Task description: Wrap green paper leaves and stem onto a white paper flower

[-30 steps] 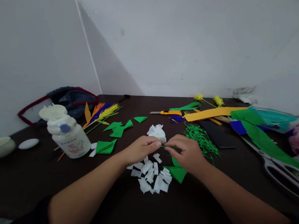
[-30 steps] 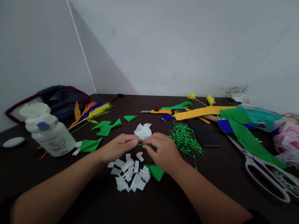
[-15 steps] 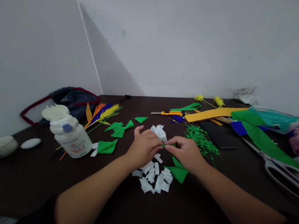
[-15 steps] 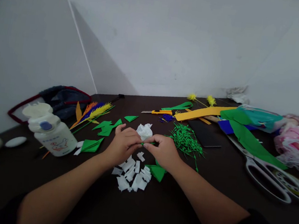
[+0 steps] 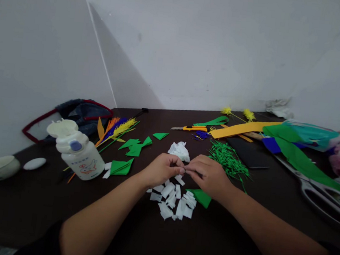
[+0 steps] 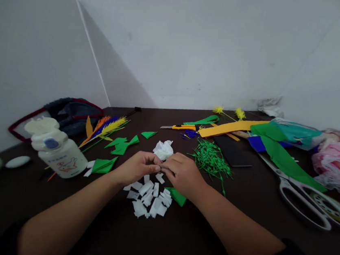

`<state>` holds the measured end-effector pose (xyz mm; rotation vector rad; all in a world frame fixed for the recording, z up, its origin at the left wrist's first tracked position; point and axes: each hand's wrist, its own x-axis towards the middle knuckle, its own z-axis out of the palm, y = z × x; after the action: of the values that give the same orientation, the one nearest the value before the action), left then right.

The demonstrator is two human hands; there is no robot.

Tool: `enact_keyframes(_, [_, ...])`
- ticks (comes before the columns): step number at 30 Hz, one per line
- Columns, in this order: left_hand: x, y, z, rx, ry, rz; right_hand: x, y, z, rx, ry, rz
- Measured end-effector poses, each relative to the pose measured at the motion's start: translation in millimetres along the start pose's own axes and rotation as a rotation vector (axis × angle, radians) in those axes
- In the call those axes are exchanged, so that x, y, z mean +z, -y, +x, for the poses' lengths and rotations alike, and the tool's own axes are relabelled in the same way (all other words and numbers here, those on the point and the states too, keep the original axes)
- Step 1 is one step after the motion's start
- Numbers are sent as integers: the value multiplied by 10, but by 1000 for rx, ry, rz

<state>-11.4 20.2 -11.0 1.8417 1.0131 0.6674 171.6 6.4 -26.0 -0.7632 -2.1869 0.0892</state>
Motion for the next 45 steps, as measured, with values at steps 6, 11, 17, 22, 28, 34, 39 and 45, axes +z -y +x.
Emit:
enact_keyframes(6, [26,-53,-25,194,-217,540,24,-10,26,192,8,115])
enact_keyframes(11, [50,-54,-37,255,-242,651,32,-13,26,279,-13,152])
enact_keyframes(17, [10,-58,-28,114,-12,462,12,-1,14,84,6,72])
enact_keyframes(22, [-6,-37,-12,121,-54,481,15,-5,1,49,22,47])
enact_keyframes(28, [-25,-5,-13,71,30,163,7,-1,4,35,-4,55])
enact_keyframes(34, [-10,19,-9,49,278,-142,-21,-8,9,-44,-21,60])
enact_keyframes(39, [-4,3,0,60,331,-300,-40,-19,18,-108,-33,72])
enact_keyframes(45, [3,68,10,-16,235,-295,-38,-22,18,-103,-24,76])
